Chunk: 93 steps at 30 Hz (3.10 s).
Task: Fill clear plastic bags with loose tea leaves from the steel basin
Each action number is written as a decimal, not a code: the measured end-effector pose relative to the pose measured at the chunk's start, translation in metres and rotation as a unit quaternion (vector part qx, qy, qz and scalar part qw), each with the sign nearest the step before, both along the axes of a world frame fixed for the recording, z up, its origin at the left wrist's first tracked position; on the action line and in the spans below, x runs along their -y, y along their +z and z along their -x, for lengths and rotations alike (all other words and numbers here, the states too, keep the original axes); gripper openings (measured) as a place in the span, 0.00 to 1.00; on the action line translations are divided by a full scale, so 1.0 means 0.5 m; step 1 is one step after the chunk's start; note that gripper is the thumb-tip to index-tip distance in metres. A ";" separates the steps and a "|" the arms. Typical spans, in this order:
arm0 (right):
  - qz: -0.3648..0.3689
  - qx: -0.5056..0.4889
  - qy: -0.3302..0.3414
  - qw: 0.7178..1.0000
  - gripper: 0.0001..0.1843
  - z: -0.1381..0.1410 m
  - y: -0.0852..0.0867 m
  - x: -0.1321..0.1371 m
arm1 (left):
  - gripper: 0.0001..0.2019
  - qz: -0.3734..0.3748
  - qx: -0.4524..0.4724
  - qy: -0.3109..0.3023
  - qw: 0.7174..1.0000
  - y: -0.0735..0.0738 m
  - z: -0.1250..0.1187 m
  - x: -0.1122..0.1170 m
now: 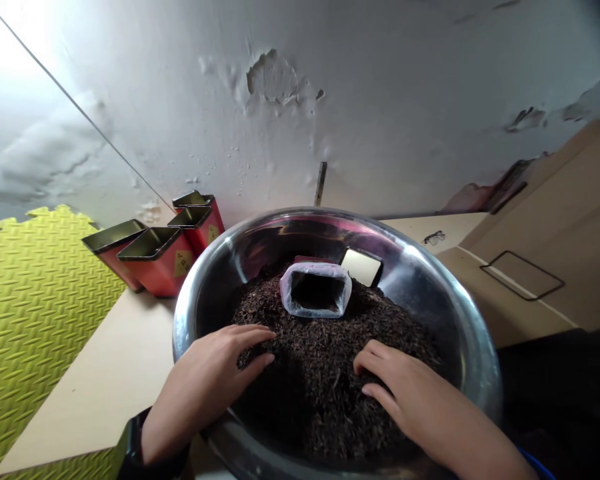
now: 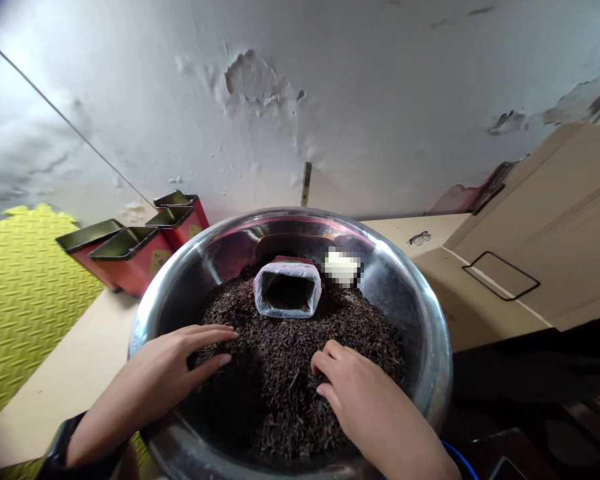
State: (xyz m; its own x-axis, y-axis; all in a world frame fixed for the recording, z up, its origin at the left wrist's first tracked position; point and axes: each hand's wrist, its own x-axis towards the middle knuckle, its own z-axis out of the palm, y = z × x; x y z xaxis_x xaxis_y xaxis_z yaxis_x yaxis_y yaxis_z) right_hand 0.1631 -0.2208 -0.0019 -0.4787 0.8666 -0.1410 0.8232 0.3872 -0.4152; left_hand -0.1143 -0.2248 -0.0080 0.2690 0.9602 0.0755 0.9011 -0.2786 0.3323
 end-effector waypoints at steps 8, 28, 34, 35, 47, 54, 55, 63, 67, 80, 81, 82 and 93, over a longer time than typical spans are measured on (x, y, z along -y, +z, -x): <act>0.002 -0.019 0.029 0.999 0.07 -0.005 0.003 0.003 | 0.16 -0.009 -0.002 -0.021 1.000 0.007 -0.002 0.005; -0.035 -0.014 0.066 0.997 0.17 -0.015 -0.002 0.010 | 0.16 -0.060 0.013 0.001 0.998 -0.013 0.014 0.009; -0.045 -0.008 0.069 0.997 0.19 -0.018 -0.009 0.012 | 0.16 -0.067 0.018 0.003 0.998 -0.015 0.015 0.013; -0.044 -0.006 0.069 0.997 0.18 -0.017 -0.008 0.012 | 0.16 -0.066 0.020 0.006 0.998 -0.015 0.015 0.013; -0.033 0.016 0.067 0.997 0.22 -0.023 -0.011 0.014 | 0.15 -0.056 0.032 0.013 0.998 -0.021 0.017 0.010; -0.053 0.021 0.070 0.996 0.23 -0.023 -0.014 0.015 | 0.15 -0.060 0.038 0.018 0.997 -0.025 0.020 0.012; -0.057 0.021 0.073 0.995 0.22 -0.023 -0.013 0.015 | 0.15 -0.061 0.040 0.017 0.997 -0.026 0.021 0.012; -0.080 0.023 0.078 0.993 0.23 -0.025 -0.013 0.013 | 0.14 -0.060 0.044 0.026 0.997 -0.031 0.021 0.010; -0.076 0.022 0.076 0.994 0.23 -0.023 -0.014 0.014 | 0.14 -0.063 0.048 0.027 0.997 -0.031 0.022 0.012; -0.018 -0.019 0.050 0.998 0.18 -0.021 -0.016 0.011 | 0.14 -0.065 0.037 0.018 0.997 -0.032 0.022 0.010; -0.011 -0.023 0.049 0.998 0.16 -0.019 -0.015 0.012 | 0.14 -0.067 0.036 0.018 0.997 -0.032 0.022 0.010; -0.005 -0.025 0.050 0.998 0.13 -0.016 -0.014 0.012 | 0.14 -0.069 0.035 0.017 0.997 -0.031 0.022 0.010; -0.225 -0.053 0.027 0.973 0.30 -0.017 -0.021 -0.014 | 0.15 -0.075 0.031 0.013 0.997 -0.029 0.021 0.010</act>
